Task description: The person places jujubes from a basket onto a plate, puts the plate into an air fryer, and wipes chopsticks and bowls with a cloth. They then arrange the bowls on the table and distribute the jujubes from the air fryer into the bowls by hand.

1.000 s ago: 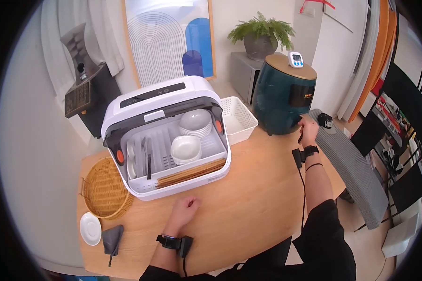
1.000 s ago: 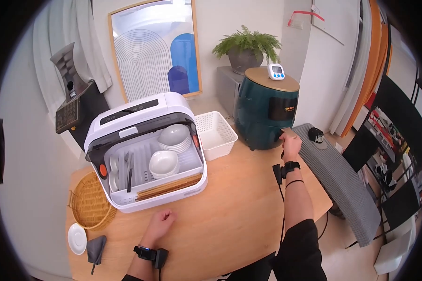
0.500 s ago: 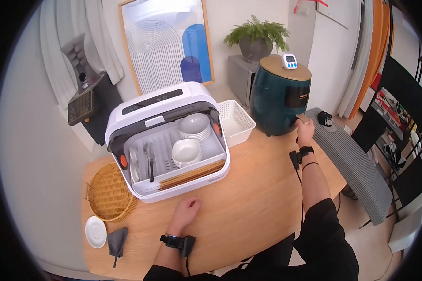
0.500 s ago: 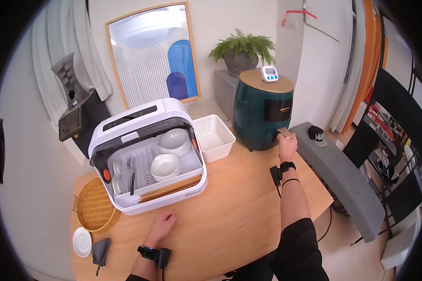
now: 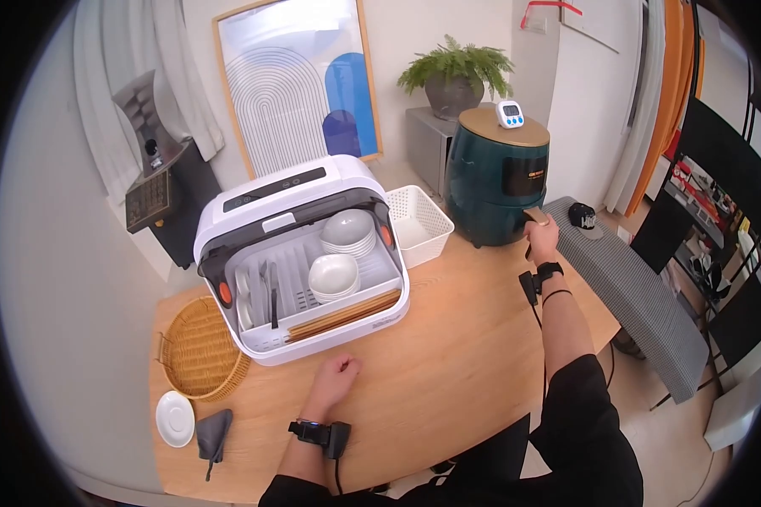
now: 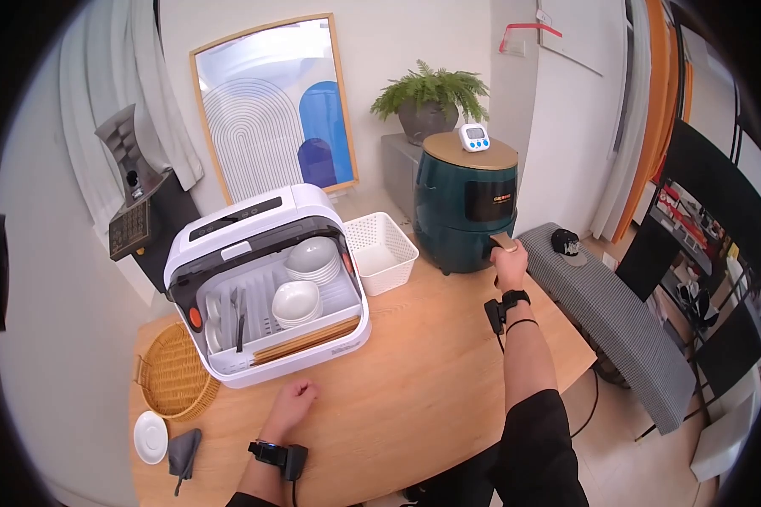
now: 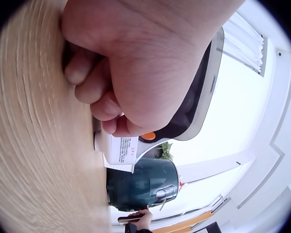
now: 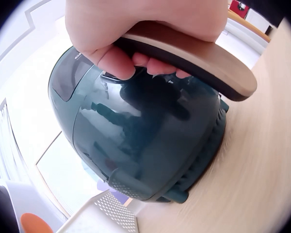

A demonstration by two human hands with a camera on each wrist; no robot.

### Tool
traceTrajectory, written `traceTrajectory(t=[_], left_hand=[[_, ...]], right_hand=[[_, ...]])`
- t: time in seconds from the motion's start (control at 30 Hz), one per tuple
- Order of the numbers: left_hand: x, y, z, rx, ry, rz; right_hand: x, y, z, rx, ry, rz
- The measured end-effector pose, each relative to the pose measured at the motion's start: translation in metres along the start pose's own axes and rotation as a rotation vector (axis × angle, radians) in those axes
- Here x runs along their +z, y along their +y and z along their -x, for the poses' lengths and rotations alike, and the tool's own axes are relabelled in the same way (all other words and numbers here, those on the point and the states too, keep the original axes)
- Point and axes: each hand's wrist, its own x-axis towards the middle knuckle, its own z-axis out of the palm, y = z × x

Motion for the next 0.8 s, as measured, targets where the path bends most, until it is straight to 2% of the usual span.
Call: traceTrajectory(t=[0.03, 0.1, 0.27, 0.43, 0.53, 0.63, 0.67, 0.73, 0.77, 0.8], left_hand=[[0.0, 0.003, 0.002, 0.016, 0.002, -0.008], [-0.001, 0.011, 0.005, 0.031, 0.009, -0.018], [-0.001, 0.019, 0.007, -0.035, 0.009, -0.003], [-0.003, 0.014, 0.005, -0.02, 0.013, -0.058], [-0.002, 0.007, 0.002, -0.003, 0.014, -0.063], [-0.003, 0.004, 0.002, 0.015, 0.021, -0.058], [-0.003, 0.004, 0.002, 0.016, 0.019, -0.059], [-0.003, 0.005, 0.002, 0.006, 0.021, -0.052], [-0.002, 0.006, 0.002, 0.002, 0.018, -0.052], [-0.002, 0.006, 0.001, -0.006, 0.015, -0.049]], right_hand=[[-0.002, 0.001, -0.004, -0.002, -0.001, -0.005], [-0.005, 0.005, -0.013, -0.028, -0.14, -0.082], [-0.01, 0.013, -0.021, -0.032, -0.191, -0.033], [-0.012, 0.009, -0.018, -0.015, -0.221, -0.04], [-0.018, -0.002, -0.012, 0.041, -0.278, -0.042], [-0.034, 0.0, -0.022, 0.143, -0.448, -0.133], [-0.036, -0.003, -0.023, 0.146, -0.454, -0.13], [-0.042, -0.012, -0.033, 0.173, -0.352, -0.184], [-0.042, -0.016, -0.04, 0.18, -0.358, -0.052], [-0.04, -0.017, -0.045, 0.187, -0.36, -0.046]])
